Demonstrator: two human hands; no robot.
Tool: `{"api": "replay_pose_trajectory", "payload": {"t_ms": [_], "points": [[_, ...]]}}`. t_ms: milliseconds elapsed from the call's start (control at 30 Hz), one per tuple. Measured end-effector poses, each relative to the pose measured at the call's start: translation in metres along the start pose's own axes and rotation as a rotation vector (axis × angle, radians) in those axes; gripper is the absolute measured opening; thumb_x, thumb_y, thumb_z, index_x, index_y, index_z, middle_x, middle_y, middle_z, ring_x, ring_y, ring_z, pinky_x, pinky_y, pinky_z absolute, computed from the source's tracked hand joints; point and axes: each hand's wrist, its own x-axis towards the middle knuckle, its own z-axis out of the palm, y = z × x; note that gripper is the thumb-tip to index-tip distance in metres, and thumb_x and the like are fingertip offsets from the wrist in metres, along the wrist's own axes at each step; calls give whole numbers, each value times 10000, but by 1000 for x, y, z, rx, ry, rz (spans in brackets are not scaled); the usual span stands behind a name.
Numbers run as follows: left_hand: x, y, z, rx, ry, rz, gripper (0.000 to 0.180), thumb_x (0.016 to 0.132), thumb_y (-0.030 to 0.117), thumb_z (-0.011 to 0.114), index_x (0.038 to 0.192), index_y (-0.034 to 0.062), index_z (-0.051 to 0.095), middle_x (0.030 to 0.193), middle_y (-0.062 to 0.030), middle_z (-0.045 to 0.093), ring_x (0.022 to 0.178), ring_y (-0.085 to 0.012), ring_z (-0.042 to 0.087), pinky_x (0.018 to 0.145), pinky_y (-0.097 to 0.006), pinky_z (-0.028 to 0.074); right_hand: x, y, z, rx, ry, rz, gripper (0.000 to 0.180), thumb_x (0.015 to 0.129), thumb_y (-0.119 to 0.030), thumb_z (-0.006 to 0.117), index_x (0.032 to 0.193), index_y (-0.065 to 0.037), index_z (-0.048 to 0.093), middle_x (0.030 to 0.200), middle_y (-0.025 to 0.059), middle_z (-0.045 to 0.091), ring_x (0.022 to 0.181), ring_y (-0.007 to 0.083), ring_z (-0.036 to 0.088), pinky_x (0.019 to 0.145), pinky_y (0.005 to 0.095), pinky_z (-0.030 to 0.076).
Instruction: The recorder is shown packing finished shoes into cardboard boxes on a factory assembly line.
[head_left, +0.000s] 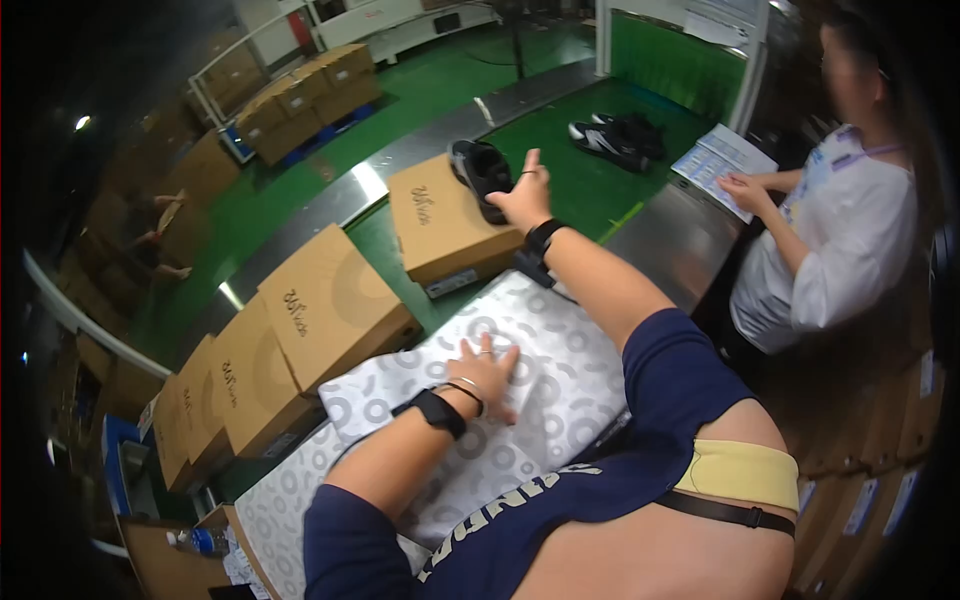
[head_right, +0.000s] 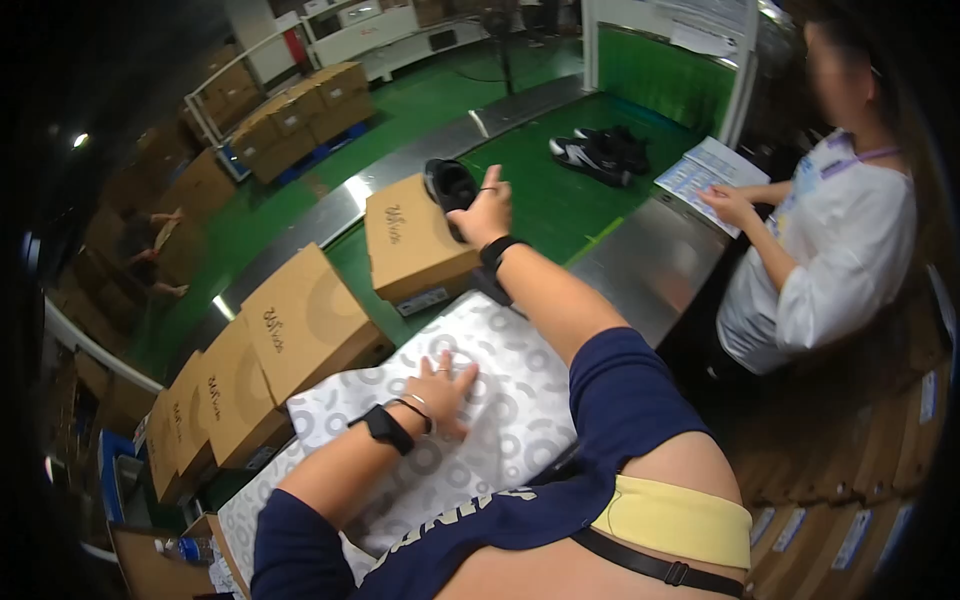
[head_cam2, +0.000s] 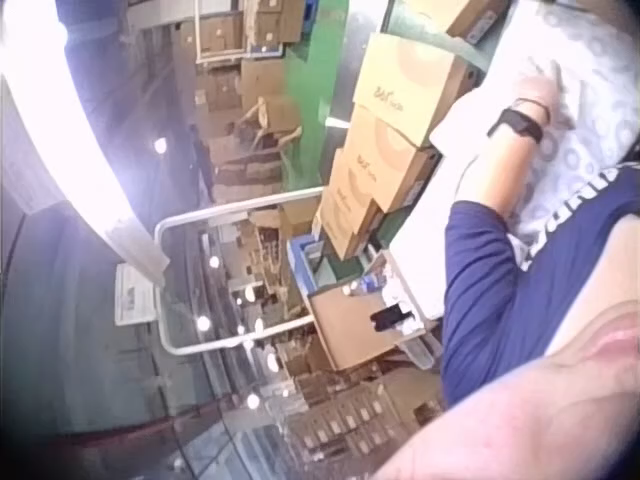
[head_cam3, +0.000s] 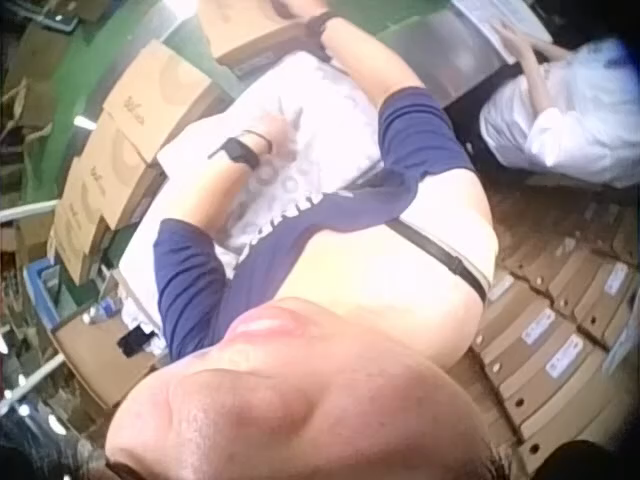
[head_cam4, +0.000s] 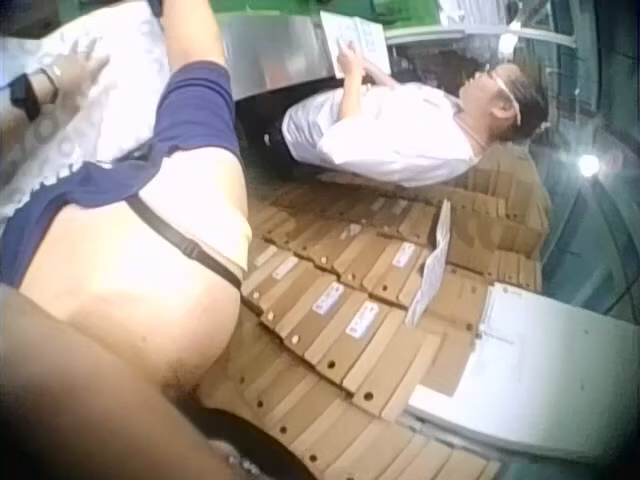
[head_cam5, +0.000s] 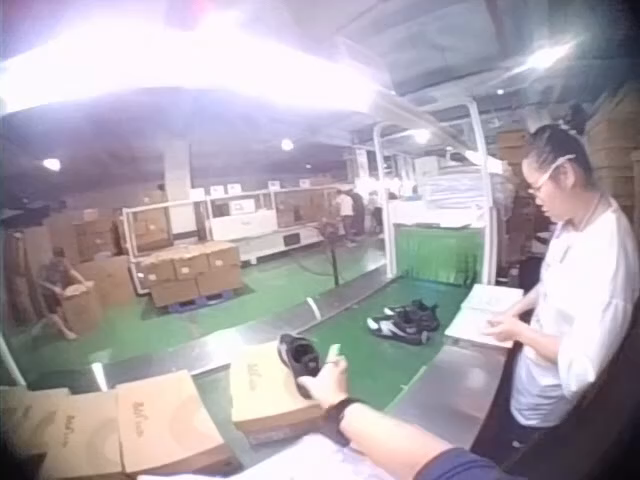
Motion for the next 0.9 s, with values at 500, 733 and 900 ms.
{"api": "replay_pose_trajectory", "payload": {"t_ms": [500, 733, 900], "points": [[14, -1, 14, -44, 110, -64, 805, 605, 367, 696, 1311, 243, 330, 1408, -178, 191, 1247, -468, 219, 906, -548, 347, -55, -94, -138, 784, -967, 127, 524, 686, -38, 656, 1173, 33, 476, 919, 56, 593, 809, 101, 554, 761, 226, 449], [-64, 22, 2, 31, 288, 428, 413, 754, 320, 609, 1071, 63, 545, 970, -169, 599, 871, -299, 588, 715, -386, 474, -139, -60, -162, 224, -880, -196, 440, 659, -60, 669, 1062, 0, 504, 1082, 101, 530, 1018, 164, 487, 855, 305, 405], [-180, -17, -22, -502, 299, 760, 360, 746, 182, 615, 1079, 64, 543, 944, -131, 608, 830, -310, 585, 717, -378, 471, -249, -95, -177, -320, -876, -1088, 154, 638, -163, 609, 784, -114, 617, 1162, 142, 484, 1121, 344, 422, 910, 492, 335]]}}
